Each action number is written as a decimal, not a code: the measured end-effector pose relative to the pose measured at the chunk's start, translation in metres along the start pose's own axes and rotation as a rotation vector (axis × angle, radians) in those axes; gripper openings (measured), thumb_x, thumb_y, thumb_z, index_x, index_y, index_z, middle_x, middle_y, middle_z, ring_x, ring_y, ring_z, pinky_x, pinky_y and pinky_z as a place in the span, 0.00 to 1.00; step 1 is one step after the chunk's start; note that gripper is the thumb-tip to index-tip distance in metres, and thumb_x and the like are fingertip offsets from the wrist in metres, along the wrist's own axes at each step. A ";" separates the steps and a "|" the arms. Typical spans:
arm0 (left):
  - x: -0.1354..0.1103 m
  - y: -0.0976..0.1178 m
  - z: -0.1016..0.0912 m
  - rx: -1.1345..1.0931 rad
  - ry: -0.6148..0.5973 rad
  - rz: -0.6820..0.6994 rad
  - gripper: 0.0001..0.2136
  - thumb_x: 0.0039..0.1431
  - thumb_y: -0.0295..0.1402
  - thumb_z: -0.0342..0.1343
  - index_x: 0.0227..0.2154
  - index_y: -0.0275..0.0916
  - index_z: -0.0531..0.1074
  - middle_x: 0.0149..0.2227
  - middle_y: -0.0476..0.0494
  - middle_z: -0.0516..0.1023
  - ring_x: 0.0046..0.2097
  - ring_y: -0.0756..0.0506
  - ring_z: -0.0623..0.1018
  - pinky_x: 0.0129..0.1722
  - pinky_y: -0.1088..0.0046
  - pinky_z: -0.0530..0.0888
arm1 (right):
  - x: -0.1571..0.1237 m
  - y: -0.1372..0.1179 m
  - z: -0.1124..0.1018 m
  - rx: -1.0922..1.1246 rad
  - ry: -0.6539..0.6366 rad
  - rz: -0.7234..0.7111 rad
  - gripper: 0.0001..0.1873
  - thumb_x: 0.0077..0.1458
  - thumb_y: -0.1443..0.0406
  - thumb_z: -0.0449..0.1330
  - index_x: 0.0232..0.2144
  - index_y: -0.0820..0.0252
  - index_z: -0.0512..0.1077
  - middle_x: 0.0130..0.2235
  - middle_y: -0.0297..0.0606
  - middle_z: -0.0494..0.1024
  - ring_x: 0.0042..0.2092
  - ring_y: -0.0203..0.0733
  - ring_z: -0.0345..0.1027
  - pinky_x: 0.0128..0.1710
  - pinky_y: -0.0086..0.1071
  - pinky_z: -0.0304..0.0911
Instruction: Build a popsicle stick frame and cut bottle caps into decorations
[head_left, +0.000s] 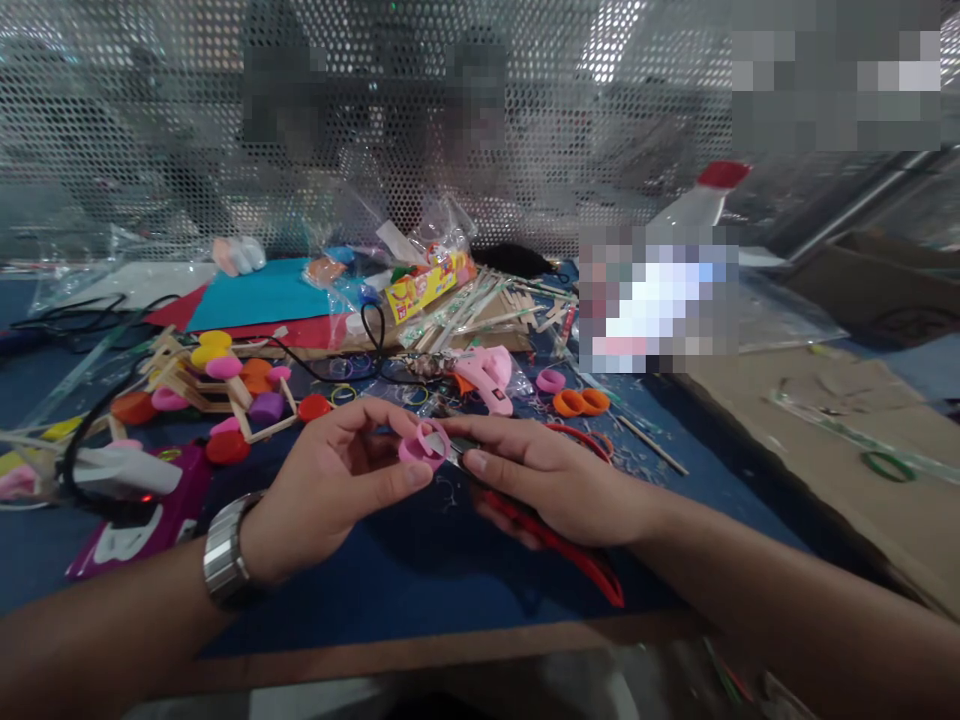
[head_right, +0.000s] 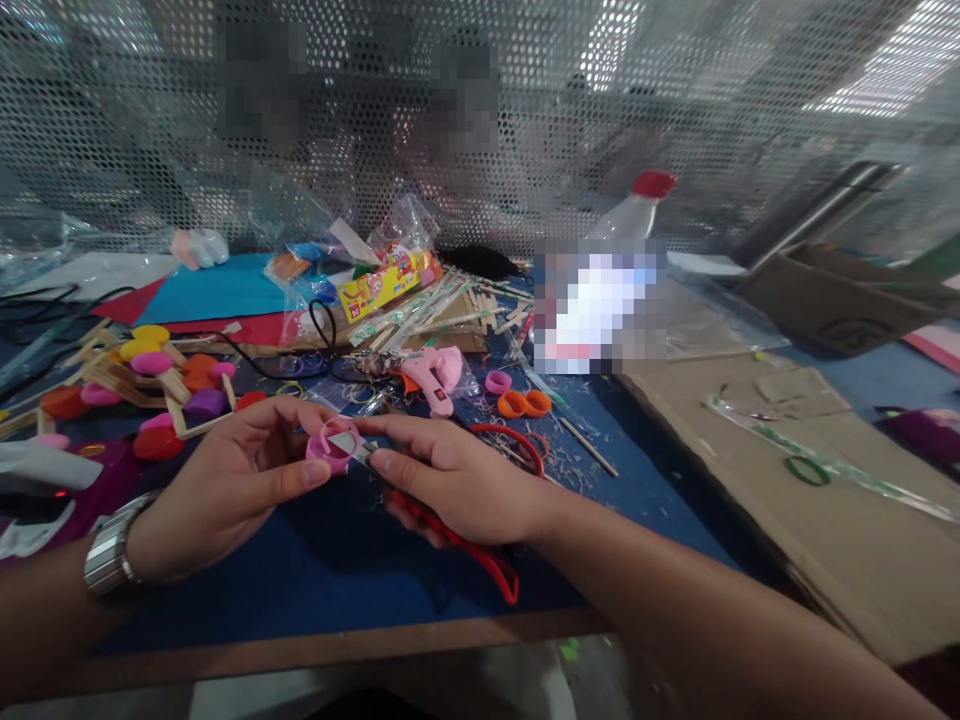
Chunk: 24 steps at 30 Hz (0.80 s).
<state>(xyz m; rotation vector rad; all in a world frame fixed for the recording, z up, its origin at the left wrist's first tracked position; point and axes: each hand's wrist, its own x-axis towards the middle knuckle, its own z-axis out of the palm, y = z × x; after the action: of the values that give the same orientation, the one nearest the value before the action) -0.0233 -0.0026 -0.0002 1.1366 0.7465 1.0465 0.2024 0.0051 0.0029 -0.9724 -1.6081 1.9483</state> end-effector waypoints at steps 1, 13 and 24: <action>0.000 0.000 0.000 0.004 0.003 0.002 0.10 0.52 0.23 0.73 0.35 0.38 0.78 0.36 0.50 0.83 0.35 0.56 0.80 0.39 0.86 0.78 | 0.000 0.000 0.000 0.000 0.000 -0.006 0.28 0.71 0.58 0.54 0.68 0.58 0.61 0.22 0.24 0.67 0.18 0.27 0.58 0.16 0.17 0.59; 0.002 0.002 0.001 0.093 0.058 -0.022 0.10 0.53 0.25 0.72 0.36 0.36 0.77 0.35 0.50 0.83 0.35 0.55 0.81 0.37 0.87 0.78 | -0.002 -0.004 0.006 -0.149 0.005 -0.051 0.26 0.73 0.60 0.49 0.68 0.60 0.63 0.24 0.25 0.64 0.19 0.26 0.57 0.16 0.17 0.59; 0.003 0.000 0.001 0.153 0.066 -0.017 0.10 0.55 0.28 0.72 0.36 0.36 0.77 0.35 0.50 0.82 0.37 0.54 0.80 0.39 0.84 0.77 | -0.003 -0.002 0.010 -0.299 0.050 -0.131 0.25 0.73 0.62 0.47 0.68 0.61 0.62 0.23 0.25 0.64 0.19 0.27 0.58 0.17 0.19 0.58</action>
<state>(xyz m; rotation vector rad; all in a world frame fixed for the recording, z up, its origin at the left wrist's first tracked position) -0.0214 0.0003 0.0002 1.2282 0.8993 1.0304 0.1965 -0.0035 0.0060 -0.9888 -1.9195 1.6155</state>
